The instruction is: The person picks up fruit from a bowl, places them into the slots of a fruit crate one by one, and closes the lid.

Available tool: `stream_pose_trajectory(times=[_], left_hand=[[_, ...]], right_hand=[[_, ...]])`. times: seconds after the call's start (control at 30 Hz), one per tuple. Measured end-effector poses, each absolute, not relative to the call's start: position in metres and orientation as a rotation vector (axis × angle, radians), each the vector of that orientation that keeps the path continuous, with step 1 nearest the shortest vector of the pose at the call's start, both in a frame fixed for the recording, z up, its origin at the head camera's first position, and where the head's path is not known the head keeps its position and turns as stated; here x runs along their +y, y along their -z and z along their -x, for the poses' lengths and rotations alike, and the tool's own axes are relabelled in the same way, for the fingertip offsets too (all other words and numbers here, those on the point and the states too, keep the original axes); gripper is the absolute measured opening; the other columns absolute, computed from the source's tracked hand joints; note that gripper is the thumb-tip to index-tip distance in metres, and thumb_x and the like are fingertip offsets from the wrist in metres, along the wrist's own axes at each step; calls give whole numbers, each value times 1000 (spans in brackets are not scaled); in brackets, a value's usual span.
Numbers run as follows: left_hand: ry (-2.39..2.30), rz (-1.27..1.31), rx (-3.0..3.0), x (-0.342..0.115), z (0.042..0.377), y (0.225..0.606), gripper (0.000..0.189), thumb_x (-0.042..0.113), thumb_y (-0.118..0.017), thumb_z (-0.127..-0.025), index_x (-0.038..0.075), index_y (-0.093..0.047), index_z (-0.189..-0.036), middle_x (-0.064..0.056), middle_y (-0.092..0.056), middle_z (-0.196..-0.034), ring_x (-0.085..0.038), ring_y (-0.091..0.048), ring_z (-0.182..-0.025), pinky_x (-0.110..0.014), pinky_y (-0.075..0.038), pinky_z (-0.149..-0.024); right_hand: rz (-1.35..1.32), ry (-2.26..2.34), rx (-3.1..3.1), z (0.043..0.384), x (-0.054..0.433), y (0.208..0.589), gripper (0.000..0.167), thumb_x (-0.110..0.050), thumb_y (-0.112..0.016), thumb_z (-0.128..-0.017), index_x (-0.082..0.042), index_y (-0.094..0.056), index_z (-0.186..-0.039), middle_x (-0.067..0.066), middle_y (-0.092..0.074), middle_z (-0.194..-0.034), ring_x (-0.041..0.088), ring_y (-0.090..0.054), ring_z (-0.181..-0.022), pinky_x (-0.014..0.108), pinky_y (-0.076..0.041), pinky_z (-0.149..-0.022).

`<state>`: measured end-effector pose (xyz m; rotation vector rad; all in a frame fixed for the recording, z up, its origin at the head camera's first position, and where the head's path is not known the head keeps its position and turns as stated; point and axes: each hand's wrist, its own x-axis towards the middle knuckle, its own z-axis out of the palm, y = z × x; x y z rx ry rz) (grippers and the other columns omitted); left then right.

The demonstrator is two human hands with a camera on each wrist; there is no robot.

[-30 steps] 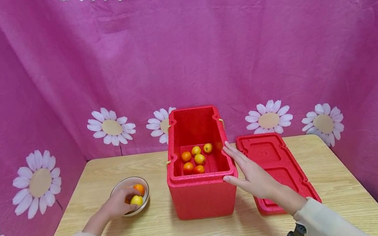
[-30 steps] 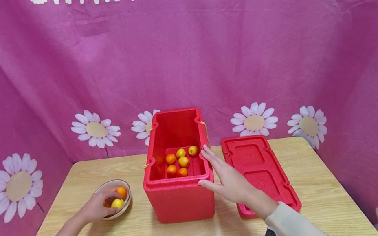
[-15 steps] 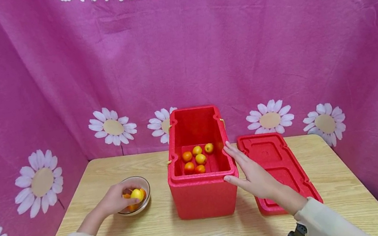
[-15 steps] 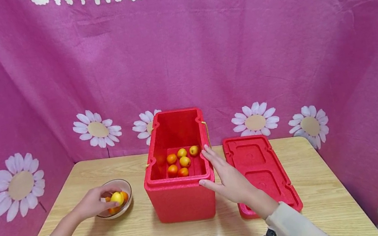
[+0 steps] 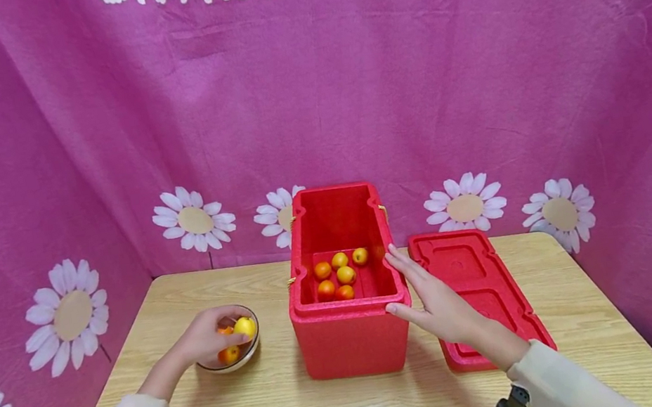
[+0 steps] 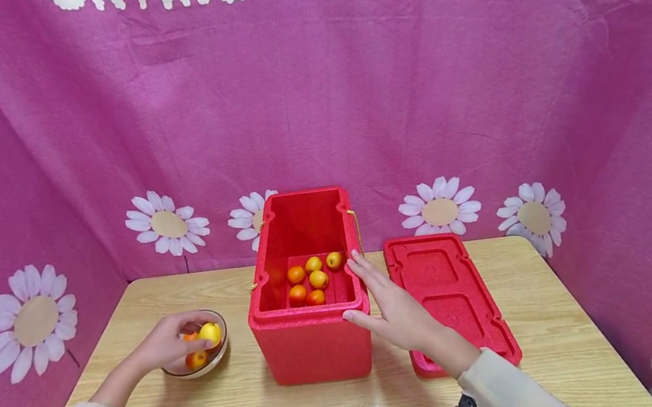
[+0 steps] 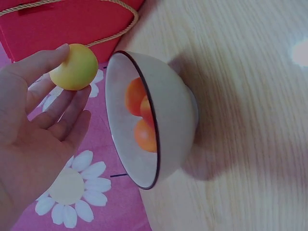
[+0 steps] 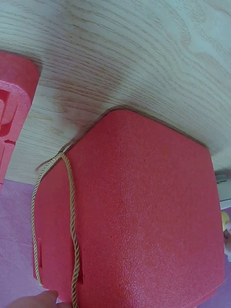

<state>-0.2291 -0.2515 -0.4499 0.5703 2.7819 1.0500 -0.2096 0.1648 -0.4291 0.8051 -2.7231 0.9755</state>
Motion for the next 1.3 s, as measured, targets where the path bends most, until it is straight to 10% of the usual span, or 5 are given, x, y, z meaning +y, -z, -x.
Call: stream_pose_trajectory(times=[1.3], left_hand=[[-1218, -574, 2738, -226, 241, 417, 36, 15, -70, -85, 0, -62, -117, -16, -68, -108, -26, -66, -97, -40, -54, -90]], right_hand=[[-806, -939, -2711, 209, 165, 430, 81, -45, -65, -88, -24, -23, -153, 0, -18, -163, 27, -28, -147, 54, -38, -110]])
